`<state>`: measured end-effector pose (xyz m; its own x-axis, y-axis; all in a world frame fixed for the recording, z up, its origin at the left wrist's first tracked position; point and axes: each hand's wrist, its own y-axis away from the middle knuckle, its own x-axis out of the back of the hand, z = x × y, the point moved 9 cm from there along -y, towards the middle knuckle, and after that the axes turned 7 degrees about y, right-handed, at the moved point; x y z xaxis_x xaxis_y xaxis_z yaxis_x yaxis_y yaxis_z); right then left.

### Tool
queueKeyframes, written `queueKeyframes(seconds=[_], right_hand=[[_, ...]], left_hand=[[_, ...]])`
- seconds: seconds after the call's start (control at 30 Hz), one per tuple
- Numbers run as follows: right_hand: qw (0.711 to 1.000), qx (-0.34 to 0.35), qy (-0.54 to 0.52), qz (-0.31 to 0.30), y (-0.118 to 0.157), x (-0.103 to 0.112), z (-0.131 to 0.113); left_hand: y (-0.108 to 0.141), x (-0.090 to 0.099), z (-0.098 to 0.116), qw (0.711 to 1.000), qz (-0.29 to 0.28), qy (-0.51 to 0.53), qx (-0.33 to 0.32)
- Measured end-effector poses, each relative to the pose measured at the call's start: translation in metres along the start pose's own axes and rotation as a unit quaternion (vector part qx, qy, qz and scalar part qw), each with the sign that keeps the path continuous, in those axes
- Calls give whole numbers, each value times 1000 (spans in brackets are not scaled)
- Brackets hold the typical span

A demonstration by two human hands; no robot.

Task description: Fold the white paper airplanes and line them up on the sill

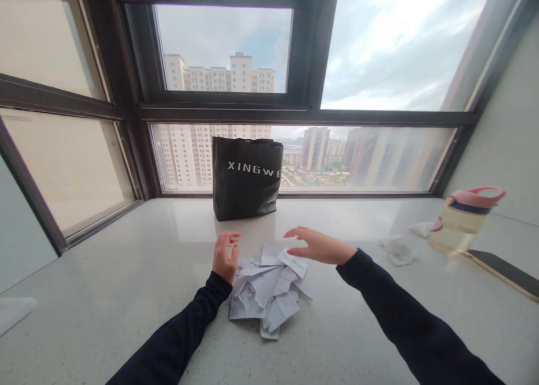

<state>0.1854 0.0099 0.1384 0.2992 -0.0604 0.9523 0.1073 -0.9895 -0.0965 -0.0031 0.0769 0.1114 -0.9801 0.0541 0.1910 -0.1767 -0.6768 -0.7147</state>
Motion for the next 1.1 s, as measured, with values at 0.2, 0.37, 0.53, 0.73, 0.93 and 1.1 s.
queueKeyframes(seconds=[0.2,0.37,0.53,0.73,0.93,1.1], right_hand=[[989,-145,-9,-5,-13,-29,72],[984,-159,-62,-45,-14,-54,69],[977,-149,-139,-62,-18,-68,56],[971,-120,-201,-51,-23,-57,49],[943,-81,-316,70,-17,-5,35],[932,-38,-357,39,-17,-16,6]], left_hand=[[12,-33,13,987,-143,-55,-45],[12,-33,14,985,-144,-81,-50],[14,-39,38,971,-187,-106,-107],[18,-37,82,950,-197,-96,-224],[12,-30,80,971,-116,-101,-184],[-10,8,19,996,32,-78,-15]])
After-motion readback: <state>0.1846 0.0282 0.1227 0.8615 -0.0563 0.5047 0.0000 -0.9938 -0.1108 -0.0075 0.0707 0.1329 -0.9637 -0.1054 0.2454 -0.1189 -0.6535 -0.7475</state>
